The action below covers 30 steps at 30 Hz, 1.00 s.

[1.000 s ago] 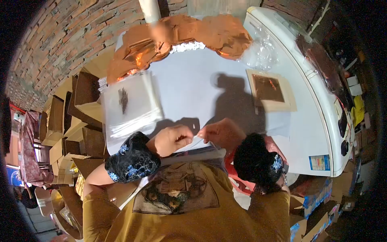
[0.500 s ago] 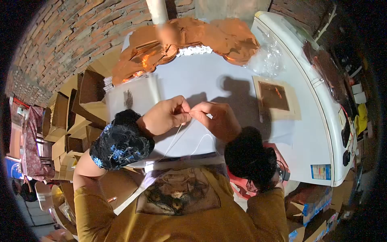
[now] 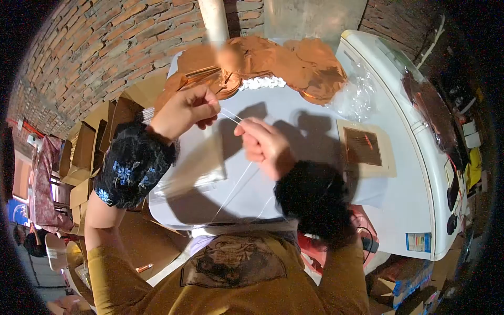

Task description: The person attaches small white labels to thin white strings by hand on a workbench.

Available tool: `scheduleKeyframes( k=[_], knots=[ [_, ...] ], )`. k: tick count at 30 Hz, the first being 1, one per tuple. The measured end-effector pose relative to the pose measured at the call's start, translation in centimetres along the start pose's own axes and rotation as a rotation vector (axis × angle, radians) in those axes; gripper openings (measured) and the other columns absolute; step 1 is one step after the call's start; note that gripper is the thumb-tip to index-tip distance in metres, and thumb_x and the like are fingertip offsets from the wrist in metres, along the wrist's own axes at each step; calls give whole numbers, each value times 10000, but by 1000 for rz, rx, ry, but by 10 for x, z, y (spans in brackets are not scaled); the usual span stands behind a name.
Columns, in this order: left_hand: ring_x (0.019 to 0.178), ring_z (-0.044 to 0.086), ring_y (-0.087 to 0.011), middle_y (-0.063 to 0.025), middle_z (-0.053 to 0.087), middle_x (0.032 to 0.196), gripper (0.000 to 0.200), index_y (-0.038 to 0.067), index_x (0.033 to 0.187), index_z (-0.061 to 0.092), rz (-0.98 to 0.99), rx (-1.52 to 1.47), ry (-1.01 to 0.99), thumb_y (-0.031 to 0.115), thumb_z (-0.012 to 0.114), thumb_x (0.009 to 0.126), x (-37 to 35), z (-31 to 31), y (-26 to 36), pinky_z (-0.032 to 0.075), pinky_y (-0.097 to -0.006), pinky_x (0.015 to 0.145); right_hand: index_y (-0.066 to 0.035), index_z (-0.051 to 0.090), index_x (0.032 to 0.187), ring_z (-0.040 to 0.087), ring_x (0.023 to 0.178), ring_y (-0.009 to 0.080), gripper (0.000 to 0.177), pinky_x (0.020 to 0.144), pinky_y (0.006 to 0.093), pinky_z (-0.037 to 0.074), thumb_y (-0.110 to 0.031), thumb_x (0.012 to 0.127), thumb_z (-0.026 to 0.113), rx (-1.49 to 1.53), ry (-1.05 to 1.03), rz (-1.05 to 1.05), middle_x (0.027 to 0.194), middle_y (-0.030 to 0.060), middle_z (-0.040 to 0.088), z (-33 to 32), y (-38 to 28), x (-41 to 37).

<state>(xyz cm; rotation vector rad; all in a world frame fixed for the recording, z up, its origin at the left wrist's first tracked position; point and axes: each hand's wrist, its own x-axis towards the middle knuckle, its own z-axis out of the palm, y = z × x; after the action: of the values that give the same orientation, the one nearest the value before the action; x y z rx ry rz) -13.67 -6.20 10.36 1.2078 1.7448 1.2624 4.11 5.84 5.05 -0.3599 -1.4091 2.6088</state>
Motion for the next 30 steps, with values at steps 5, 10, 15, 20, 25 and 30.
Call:
scheduleKeyframes(
  k=[5,10,15,20,25,30],
  knots=[
    [817,574,-139,-42,577,923,302,35,1101,559,262,401,216,158,659,844,-30,8,-5,473,-256,672,-72,503,856,255,504,23,201,464,203,191,-243,949,455,-608,-131,-149,622,-79,304,-16,-32,8],
    [927,589,-245,-110,594,1028,469,72,1239,525,660,706,329,159,693,809,-33,37,-9,489,-338,721,-29,505,853,430,623,158,64,570,270,356,-67,842,455,-1017,-239,-365,760,40,449,-12,-38,12],
    [884,589,-284,-119,615,931,302,60,1084,593,543,637,235,141,685,808,-25,42,-19,482,-361,716,-2,515,863,533,707,253,87,643,313,449,20,801,459,-1108,-279,-455,810,101,523,-13,-38,15],
    [796,574,-309,-124,596,842,120,39,956,608,517,776,246,56,616,838,-36,38,-16,471,-364,694,-39,549,854,456,608,122,147,569,252,392,-128,909,446,-881,-70,-19,706,11,482,-5,-43,9],
    [722,546,-152,-57,605,831,135,36,956,606,220,123,4,148,532,939,-34,28,-19,453,-302,635,-53,563,872,411,577,67,273,514,219,365,-259,967,411,-812,-140,-67,681,-27,455,-3,-40,17],
    [665,486,-31,-6,618,884,180,46,1033,600,30,-768,25,183,511,959,-22,17,-17,406,-184,585,-42,544,951,456,609,71,311,557,241,471,-309,997,392,-593,-213,-173,703,-25,444,4,-4,25]
  ],
)
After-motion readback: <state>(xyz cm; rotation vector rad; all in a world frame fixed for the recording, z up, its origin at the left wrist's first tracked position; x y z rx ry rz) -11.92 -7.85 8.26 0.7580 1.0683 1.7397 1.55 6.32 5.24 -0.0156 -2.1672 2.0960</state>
